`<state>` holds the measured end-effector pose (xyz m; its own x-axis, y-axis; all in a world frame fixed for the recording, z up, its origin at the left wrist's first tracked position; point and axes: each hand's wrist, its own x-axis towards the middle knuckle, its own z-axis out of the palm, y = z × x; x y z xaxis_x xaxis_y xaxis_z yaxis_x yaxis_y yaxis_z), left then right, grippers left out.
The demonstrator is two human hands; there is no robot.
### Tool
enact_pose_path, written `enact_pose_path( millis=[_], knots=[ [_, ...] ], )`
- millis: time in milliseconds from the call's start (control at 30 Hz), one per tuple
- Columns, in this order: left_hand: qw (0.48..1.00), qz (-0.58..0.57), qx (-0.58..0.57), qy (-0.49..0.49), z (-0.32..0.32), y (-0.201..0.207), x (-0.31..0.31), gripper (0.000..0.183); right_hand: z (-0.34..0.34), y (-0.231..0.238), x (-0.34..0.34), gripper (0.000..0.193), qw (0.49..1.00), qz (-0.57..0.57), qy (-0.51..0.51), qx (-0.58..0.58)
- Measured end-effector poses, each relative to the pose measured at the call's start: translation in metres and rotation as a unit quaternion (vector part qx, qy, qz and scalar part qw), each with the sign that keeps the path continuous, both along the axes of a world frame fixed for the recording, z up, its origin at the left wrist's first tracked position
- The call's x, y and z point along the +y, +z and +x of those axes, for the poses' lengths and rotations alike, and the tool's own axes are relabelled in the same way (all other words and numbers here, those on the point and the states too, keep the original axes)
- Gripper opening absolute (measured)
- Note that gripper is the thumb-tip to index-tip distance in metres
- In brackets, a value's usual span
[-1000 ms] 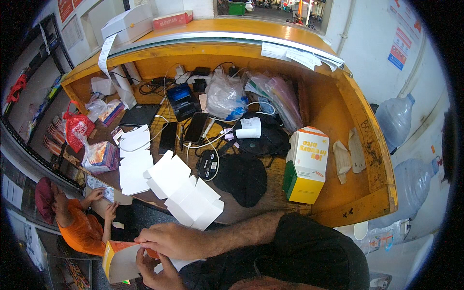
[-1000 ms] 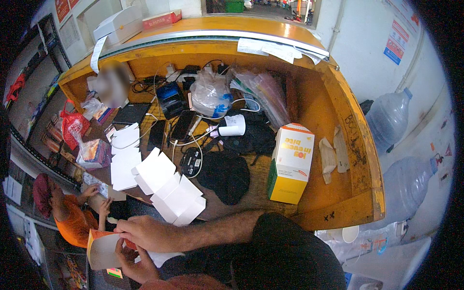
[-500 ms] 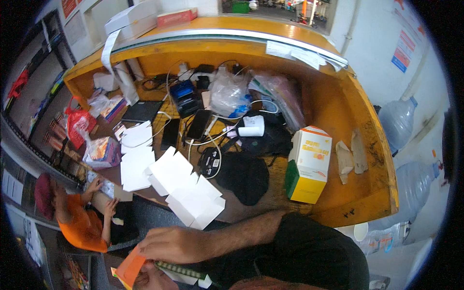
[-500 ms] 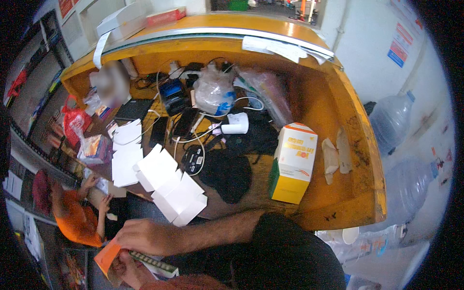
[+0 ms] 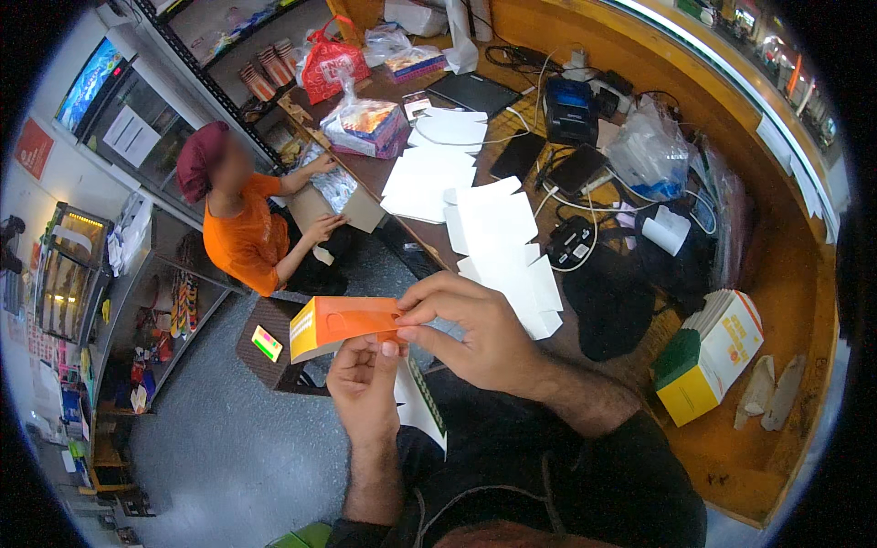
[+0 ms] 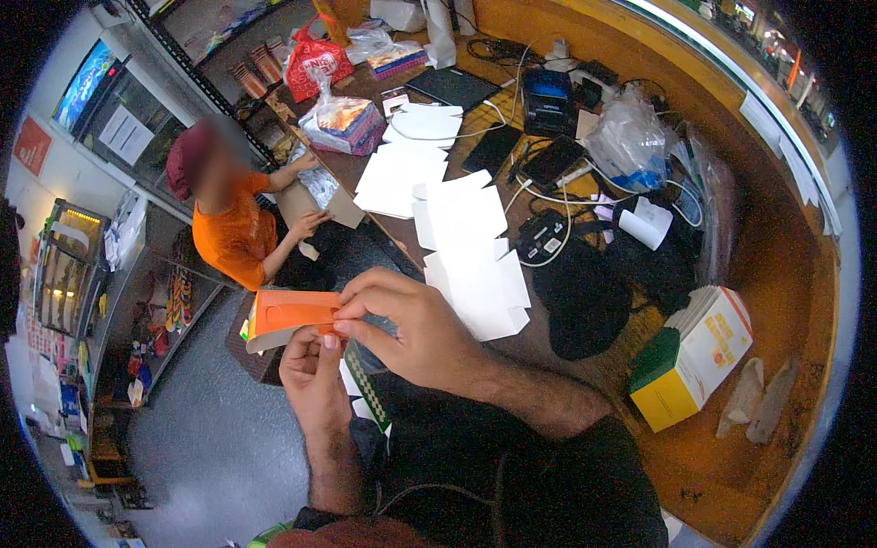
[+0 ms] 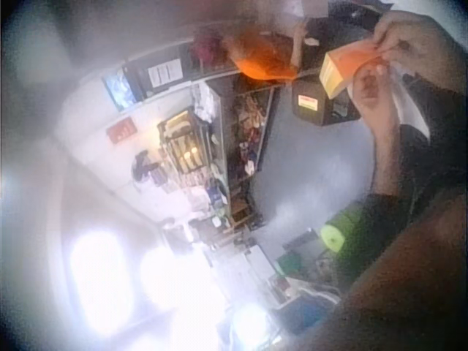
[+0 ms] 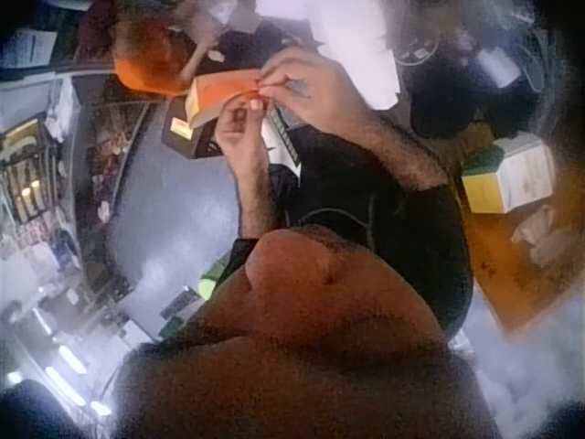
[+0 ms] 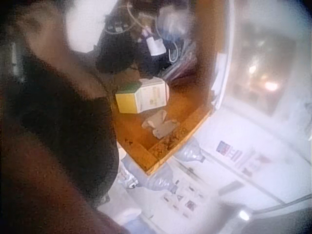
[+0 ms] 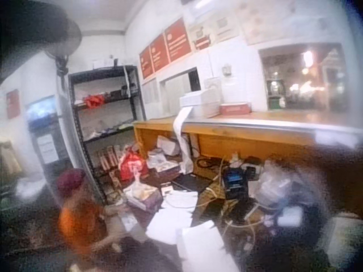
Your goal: The person assembles small cardboard boxes by folding flat pieces and applying adhesive tape to secure the edges. They handle multiple boxes one at a time, folding flaps and taping seams to form finished containers.
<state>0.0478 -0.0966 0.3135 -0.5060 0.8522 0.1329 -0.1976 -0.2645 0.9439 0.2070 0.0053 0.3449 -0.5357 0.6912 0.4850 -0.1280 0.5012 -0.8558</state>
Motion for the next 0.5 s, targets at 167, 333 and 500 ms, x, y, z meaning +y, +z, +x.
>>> enact_pose_path(
  millis=[167, 333, 500],
  knots=[
    [0.999, 0.009, -0.012, -0.034, -0.002, -0.003, 0.001, 0.015, 0.004, 0.001, 0.003, 0.012, 1.000, 0.012, 0.013, -0.021],
    [0.999, 0.005, 0.003, -0.052, 0.001, 0.002, 0.001, 0.016, 0.003, 0.005, -0.003, 0.010, 1.000, 0.011, -0.019, -0.010],
    [0.999, 0.004, -0.012, -0.048, 0.004, 0.004, 0.003, 0.018, -0.002, 0.001, -0.007, 0.009, 0.999, 0.015, -0.034, -0.004]
  ],
)
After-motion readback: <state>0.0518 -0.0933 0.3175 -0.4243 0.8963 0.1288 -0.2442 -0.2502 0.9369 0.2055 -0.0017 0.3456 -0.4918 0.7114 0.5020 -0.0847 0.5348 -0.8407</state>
